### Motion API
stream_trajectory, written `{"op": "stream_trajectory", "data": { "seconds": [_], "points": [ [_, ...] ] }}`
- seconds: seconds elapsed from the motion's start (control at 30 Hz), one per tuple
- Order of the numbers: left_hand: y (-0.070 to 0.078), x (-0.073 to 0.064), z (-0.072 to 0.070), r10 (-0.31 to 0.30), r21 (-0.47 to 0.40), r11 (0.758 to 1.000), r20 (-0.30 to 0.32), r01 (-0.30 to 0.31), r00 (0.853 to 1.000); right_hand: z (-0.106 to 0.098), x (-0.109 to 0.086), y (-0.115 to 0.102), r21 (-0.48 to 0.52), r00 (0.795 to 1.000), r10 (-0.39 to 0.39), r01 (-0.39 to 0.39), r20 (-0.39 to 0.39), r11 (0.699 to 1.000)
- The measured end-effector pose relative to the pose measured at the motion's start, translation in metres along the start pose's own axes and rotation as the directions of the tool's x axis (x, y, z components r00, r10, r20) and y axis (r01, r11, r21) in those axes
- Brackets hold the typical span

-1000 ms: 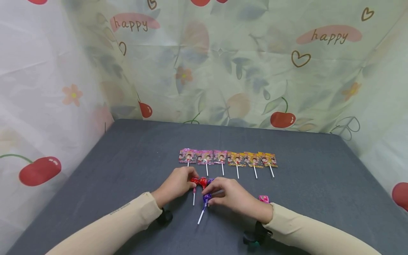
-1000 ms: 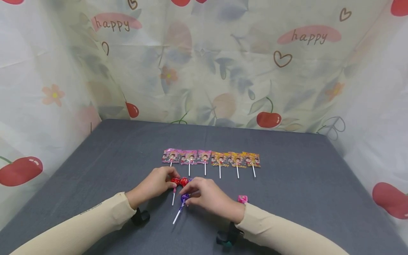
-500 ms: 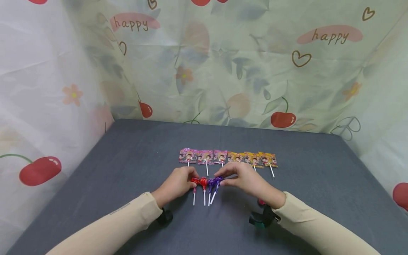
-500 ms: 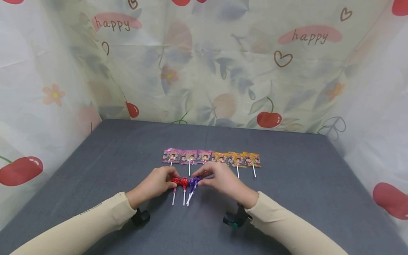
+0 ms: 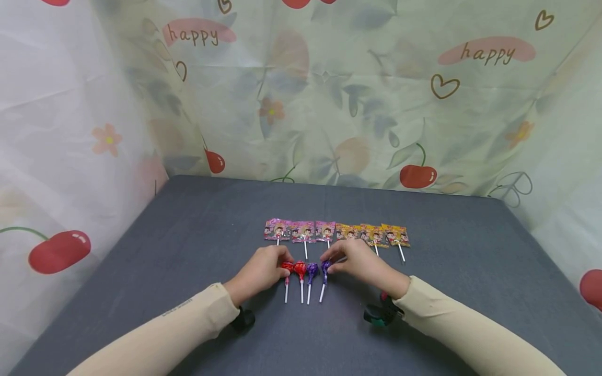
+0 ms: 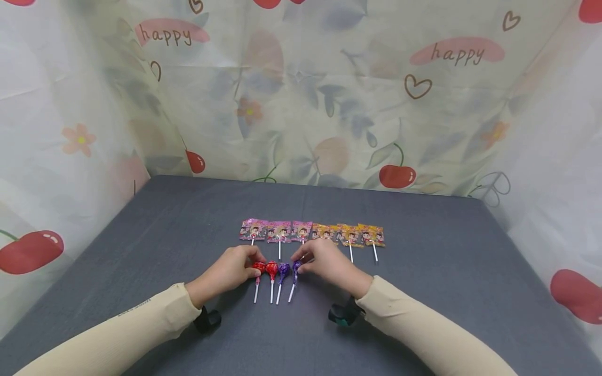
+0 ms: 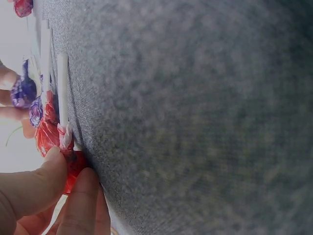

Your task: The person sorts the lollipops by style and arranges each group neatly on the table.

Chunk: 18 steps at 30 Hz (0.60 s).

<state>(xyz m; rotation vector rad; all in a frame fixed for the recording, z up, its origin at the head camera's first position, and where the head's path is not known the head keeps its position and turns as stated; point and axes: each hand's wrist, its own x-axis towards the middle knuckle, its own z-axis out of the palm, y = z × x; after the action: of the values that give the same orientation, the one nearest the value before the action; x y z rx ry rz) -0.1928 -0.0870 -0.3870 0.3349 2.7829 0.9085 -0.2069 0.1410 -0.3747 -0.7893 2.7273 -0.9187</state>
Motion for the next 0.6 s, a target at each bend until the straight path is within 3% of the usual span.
{"op": "stream_trajectory", "data": {
  "seconds": [0.27, 0.6],
  "points": [
    [0.0001, -0.0002, 0.0001, -0.003, 0.001, 1.0, -0.001, 0.003, 1.0, 0.0046, 0.0039, -0.0015, -0.019, 0.999, 0.016, -0.015, 0.052, 1.0],
    [-0.0007, 0.0004, 0.001, 0.009, 0.007, 1.0, -0.006, -0.009, 1.0, 0.0074, 0.0063, 0.0001, -0.035, 0.998, -0.005, 0.007, 0.056, 0.999]
  ]
}}
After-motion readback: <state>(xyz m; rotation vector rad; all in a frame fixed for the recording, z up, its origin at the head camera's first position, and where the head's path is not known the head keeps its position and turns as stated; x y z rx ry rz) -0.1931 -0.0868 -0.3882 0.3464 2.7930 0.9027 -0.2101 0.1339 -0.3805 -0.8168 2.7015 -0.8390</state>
